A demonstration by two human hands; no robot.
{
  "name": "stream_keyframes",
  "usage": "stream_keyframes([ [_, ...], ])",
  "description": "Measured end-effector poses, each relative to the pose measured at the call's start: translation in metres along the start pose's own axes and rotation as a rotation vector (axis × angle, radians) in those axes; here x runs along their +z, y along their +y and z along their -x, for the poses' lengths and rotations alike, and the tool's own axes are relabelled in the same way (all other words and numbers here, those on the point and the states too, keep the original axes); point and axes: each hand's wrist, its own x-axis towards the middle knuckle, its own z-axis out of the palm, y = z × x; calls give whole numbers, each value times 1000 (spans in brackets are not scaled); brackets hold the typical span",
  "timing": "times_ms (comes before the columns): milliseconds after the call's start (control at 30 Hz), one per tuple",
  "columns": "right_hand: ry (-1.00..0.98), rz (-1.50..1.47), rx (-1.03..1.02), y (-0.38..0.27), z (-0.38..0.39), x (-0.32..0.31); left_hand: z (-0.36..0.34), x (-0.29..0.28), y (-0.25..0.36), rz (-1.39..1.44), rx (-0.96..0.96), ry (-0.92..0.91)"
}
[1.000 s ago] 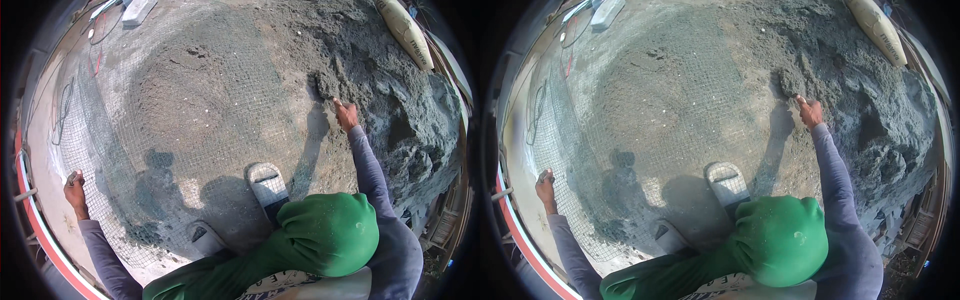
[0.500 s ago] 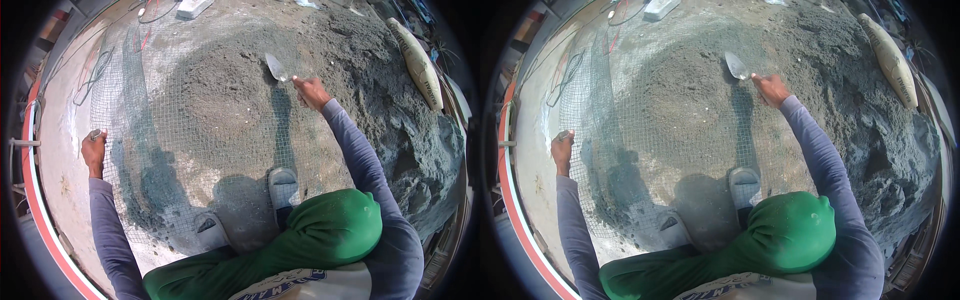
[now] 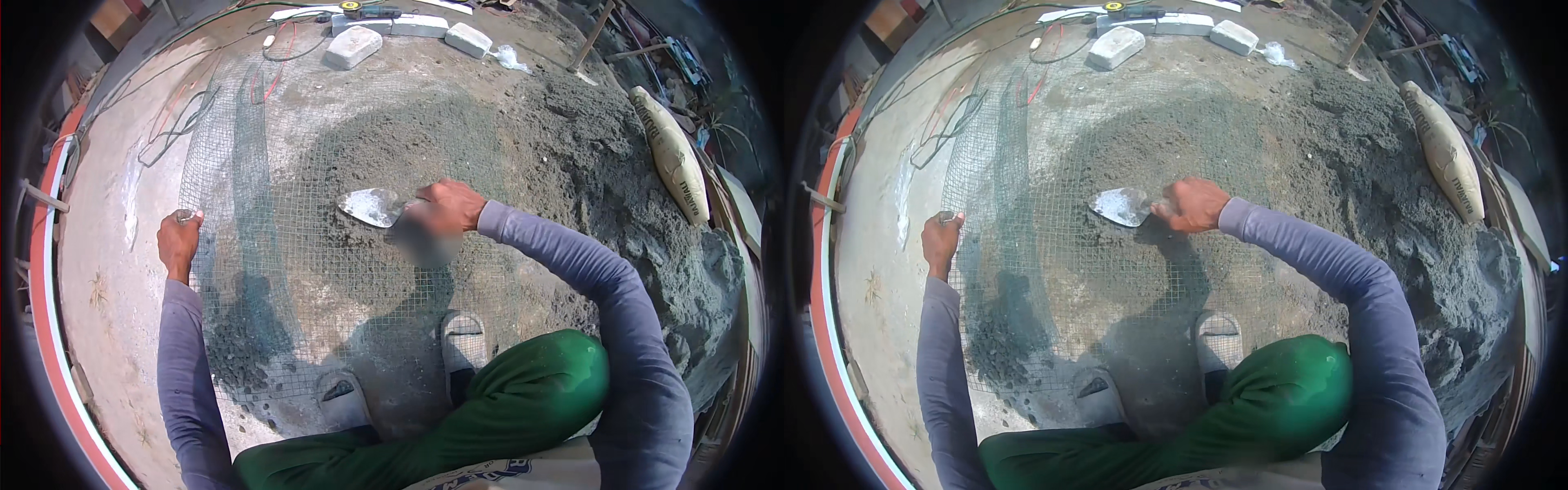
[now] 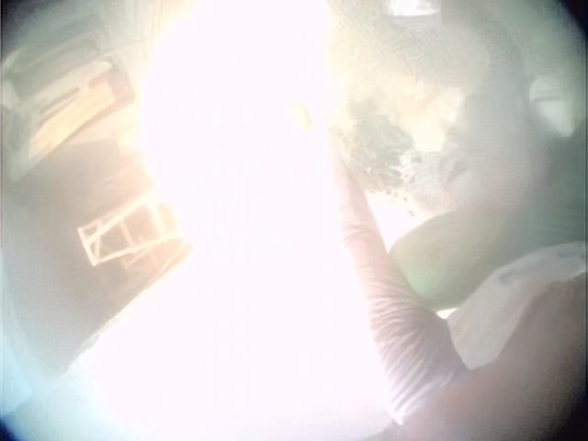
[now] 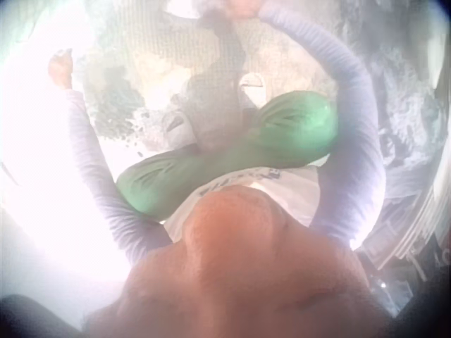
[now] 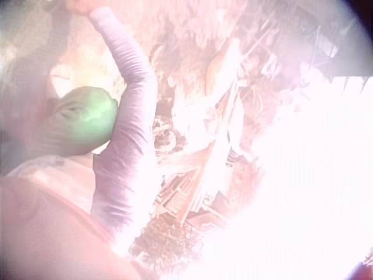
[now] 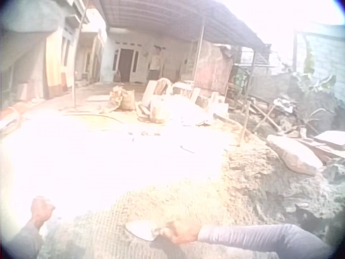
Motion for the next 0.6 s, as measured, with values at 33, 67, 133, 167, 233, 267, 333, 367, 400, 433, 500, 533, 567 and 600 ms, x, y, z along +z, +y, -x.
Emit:
stream_keyframes([
  [33,10,201,-70,-21,1,-11,4,-3,-2,12,-6,-3],
  [67,-21,329,-142,-40,0,-19,8,-10,-2,35,-4,10],
  [133,-30,517,-214,-37,-12,-12,18,-3,1,66,1,62],
  [167,-17,555,-231,-25,-26,-4,19,-2,4,70,8,68],
  [233,59,579,-174,-19,-44,-1,25,2,8,76,2,38],
  [267,100,575,-111,-14,-51,-5,26,2,15,86,-3,18],
  [333,156,558,-49,-16,-64,-6,27,-3,7,87,-11,44],
  [367,200,532,25,-16,-68,-7,26,-3,3,85,-15,53],
  [400,207,535,10,-16,-73,-9,23,-6,-2,84,-9,40],
  [433,234,519,74,-15,-74,-11,21,-6,-8,81,-18,50],
  [500,256,507,139,-2,-74,-16,19,-4,-12,92,-7,87],
  [533,256,484,183,11,-72,-21,22,-6,-7,103,0,92],
  [567,254,460,228,24,-68,-25,25,-5,0,115,9,79],
  [600,251,463,226,32,-64,-27,27,-7,2,119,10,73],
])
